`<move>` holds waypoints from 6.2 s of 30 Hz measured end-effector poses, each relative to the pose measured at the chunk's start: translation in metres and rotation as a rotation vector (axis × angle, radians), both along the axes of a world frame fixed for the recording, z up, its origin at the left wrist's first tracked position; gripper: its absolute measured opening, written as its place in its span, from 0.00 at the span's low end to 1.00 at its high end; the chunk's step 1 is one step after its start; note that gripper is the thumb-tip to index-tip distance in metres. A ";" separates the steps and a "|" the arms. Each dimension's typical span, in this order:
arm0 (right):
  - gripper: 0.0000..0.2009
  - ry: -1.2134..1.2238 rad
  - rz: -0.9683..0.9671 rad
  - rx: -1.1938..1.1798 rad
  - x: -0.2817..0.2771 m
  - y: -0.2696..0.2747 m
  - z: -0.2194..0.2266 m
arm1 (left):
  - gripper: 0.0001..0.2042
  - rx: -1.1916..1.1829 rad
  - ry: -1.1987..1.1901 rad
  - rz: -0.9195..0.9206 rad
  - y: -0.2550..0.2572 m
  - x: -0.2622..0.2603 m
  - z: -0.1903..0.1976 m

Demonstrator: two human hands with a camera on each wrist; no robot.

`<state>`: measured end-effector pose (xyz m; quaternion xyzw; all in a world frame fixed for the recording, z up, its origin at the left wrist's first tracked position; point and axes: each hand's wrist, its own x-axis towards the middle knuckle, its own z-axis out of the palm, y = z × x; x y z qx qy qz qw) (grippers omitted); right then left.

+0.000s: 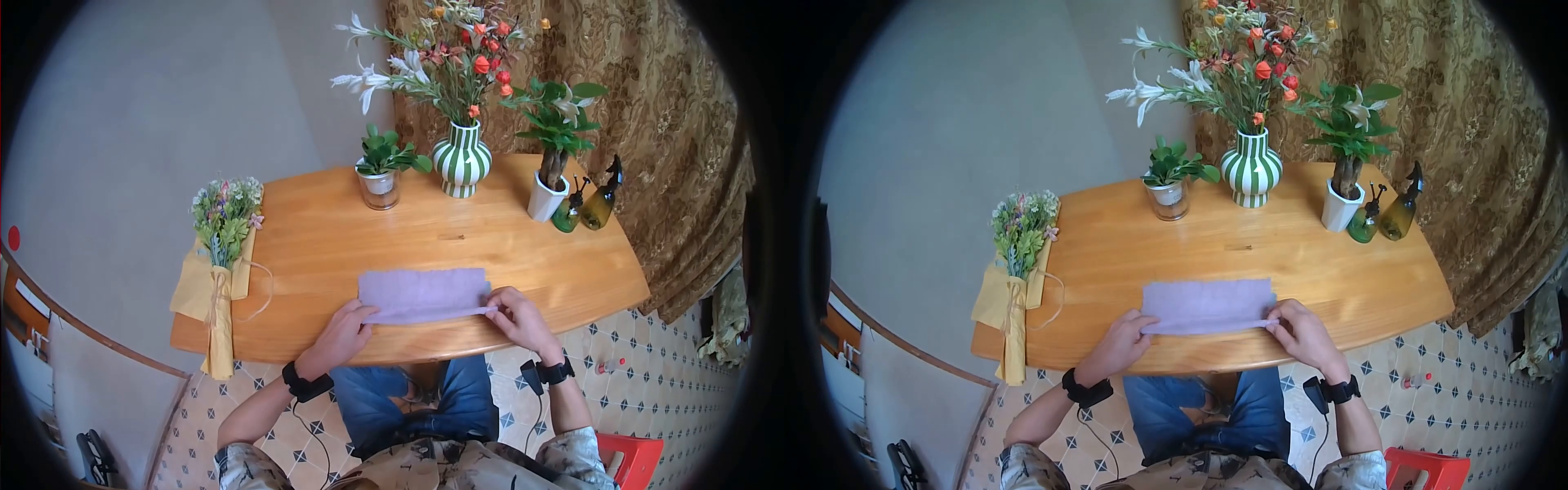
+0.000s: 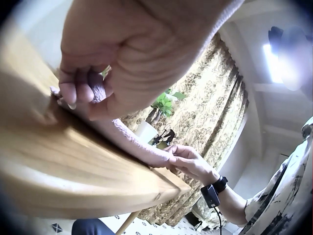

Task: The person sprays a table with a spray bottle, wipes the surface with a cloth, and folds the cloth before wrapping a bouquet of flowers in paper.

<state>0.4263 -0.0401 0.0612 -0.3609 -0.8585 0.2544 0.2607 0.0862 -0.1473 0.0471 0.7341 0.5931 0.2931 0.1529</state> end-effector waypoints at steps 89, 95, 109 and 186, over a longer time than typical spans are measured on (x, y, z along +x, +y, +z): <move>0.34 -0.581 0.033 0.283 -0.164 0.077 -0.048 | 0.26 -0.203 -1.619 0.101 0.126 -0.114 -0.052; 0.34 -0.431 0.239 0.334 -0.232 0.053 -0.060 | 0.23 -0.015 -1.277 0.201 0.125 -0.111 -0.046; 0.33 -0.236 0.349 0.249 -0.188 0.097 -0.057 | 0.21 0.009 -1.260 0.174 0.113 -0.122 -0.053; 0.22 -0.121 0.385 0.136 -0.171 0.081 -0.020 | 0.35 -0.262 0.363 0.092 0.116 -0.068 -0.040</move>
